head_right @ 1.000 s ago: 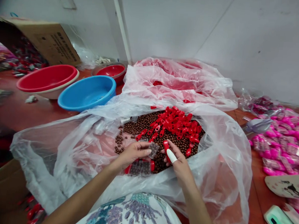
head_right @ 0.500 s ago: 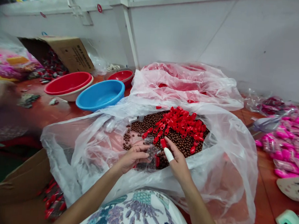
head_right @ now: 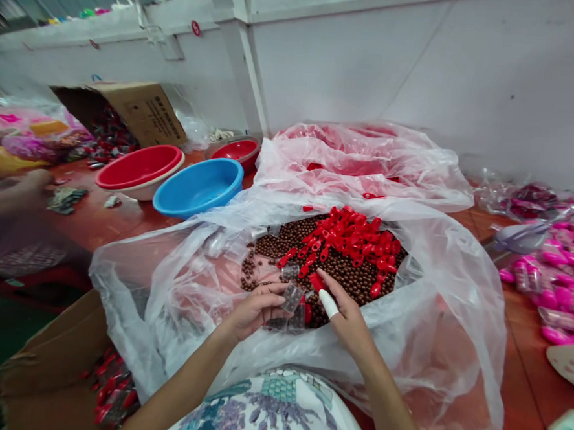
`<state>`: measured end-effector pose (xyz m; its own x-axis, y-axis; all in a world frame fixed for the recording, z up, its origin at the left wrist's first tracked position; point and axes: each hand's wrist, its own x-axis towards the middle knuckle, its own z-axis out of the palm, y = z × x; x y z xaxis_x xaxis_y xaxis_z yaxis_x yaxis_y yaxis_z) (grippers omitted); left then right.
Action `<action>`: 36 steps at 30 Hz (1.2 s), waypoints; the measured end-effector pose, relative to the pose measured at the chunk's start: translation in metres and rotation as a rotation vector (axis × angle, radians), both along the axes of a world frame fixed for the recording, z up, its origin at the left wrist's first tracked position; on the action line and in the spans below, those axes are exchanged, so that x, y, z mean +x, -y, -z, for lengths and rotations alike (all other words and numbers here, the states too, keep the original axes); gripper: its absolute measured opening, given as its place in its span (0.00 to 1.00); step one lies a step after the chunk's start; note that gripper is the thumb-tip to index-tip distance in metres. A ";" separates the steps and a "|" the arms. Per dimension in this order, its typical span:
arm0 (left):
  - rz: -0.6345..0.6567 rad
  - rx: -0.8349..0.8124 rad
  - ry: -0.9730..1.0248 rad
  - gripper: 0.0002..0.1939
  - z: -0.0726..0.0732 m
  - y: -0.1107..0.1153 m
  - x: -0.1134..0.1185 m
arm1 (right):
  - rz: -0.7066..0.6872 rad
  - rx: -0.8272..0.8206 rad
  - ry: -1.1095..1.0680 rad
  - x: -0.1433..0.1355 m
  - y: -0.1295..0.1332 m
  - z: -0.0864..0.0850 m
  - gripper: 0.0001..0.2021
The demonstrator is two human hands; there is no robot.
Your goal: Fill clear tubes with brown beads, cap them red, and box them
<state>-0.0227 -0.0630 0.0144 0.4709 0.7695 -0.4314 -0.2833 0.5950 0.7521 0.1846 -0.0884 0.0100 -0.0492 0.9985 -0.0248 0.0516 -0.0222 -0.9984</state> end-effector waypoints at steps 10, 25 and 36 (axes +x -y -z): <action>-0.030 -0.005 0.091 0.17 0.001 -0.003 0.002 | -0.026 0.020 -0.002 -0.012 -0.003 -0.006 0.22; -0.032 0.123 -0.017 0.23 0.009 -0.003 0.008 | -0.083 0.149 0.235 -0.005 -0.013 -0.002 0.20; -0.019 0.272 -0.140 0.22 0.011 -0.003 0.009 | -0.167 0.238 0.326 -0.007 -0.009 -0.002 0.25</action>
